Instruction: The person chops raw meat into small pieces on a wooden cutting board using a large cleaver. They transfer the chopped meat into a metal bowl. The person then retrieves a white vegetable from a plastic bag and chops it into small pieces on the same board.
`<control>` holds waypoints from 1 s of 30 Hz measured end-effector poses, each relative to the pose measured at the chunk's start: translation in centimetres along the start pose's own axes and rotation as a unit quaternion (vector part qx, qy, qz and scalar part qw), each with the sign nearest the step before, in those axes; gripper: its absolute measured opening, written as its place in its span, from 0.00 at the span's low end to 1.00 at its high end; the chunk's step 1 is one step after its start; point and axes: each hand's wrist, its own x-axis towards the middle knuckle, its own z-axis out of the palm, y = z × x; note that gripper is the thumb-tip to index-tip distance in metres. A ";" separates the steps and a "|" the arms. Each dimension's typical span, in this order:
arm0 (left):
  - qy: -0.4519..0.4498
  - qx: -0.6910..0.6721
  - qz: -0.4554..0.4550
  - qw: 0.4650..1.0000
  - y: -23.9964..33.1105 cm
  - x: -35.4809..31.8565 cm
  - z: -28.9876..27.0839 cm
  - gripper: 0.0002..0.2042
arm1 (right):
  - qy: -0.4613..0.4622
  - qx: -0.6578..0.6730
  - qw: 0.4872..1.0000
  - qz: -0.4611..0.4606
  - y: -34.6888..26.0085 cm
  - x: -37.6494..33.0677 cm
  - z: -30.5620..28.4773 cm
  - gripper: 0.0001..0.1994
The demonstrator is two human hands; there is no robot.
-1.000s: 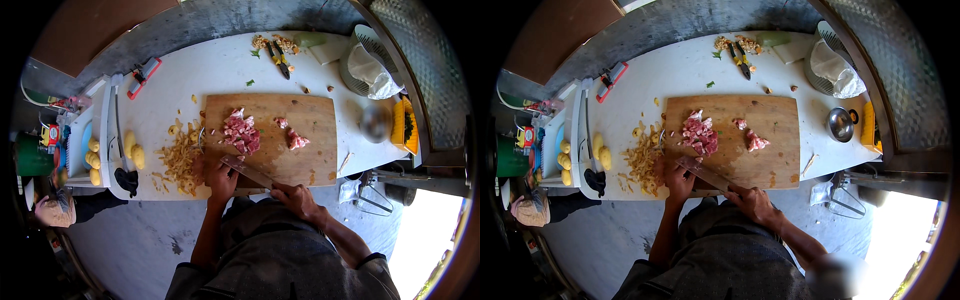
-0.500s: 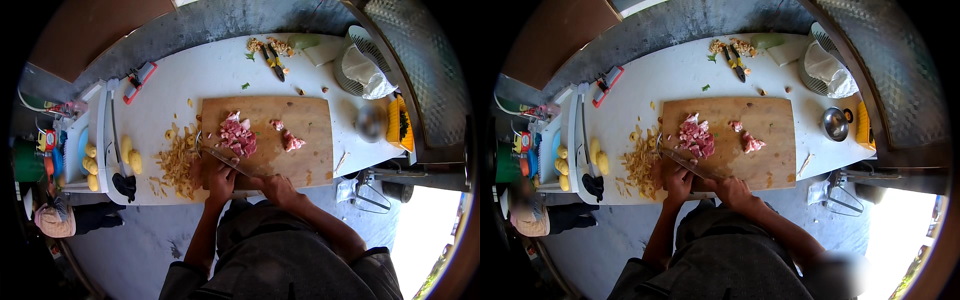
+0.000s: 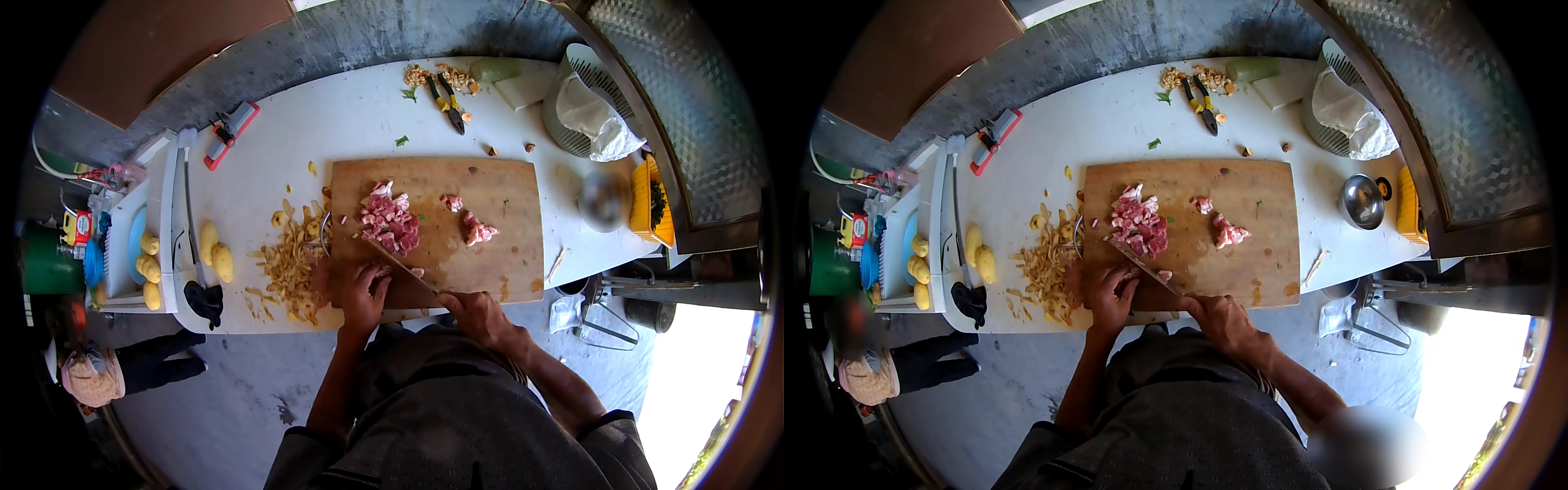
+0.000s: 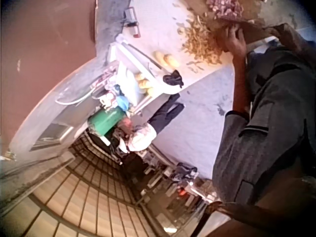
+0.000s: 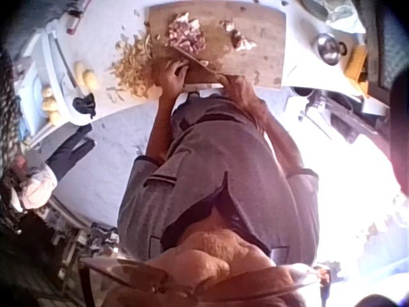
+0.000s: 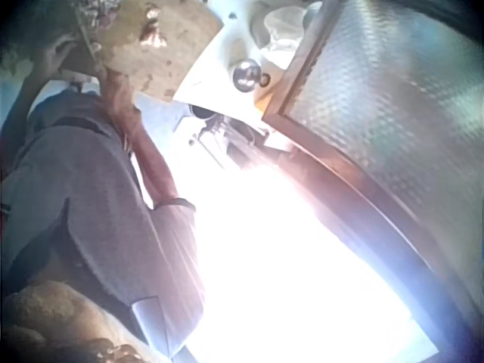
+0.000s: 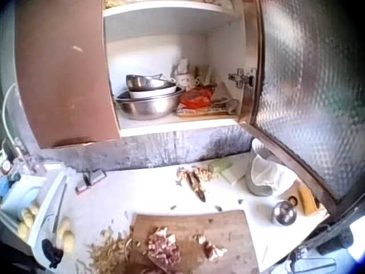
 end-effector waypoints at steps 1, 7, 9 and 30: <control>-0.009 0.016 0.008 1.000 0.4 0.1 -0.2 0.11 | -0.013 -0.009 1.000 -0.006 -0.1 -0.1 0.0 0.20; -0.040 0.113 0.099 0.988 1.6 1.1 -1.6 0.15 | -0.053 -0.068 0.996 -0.001 -2.2 -0.2 0.0 0.19; -0.051 0.104 0.086 0.990 1.1 0.9 -1.6 0.16 | -0.047 -0.074 0.996 0.004 -2.4 -0.3 0.1 0.19; -0.002 -0.003 0.017 1.000 1.8 0.4 -1.4 0.11 | 0.029 -0.117 0.988 -0.097 1.1 3.3 2.6 0.22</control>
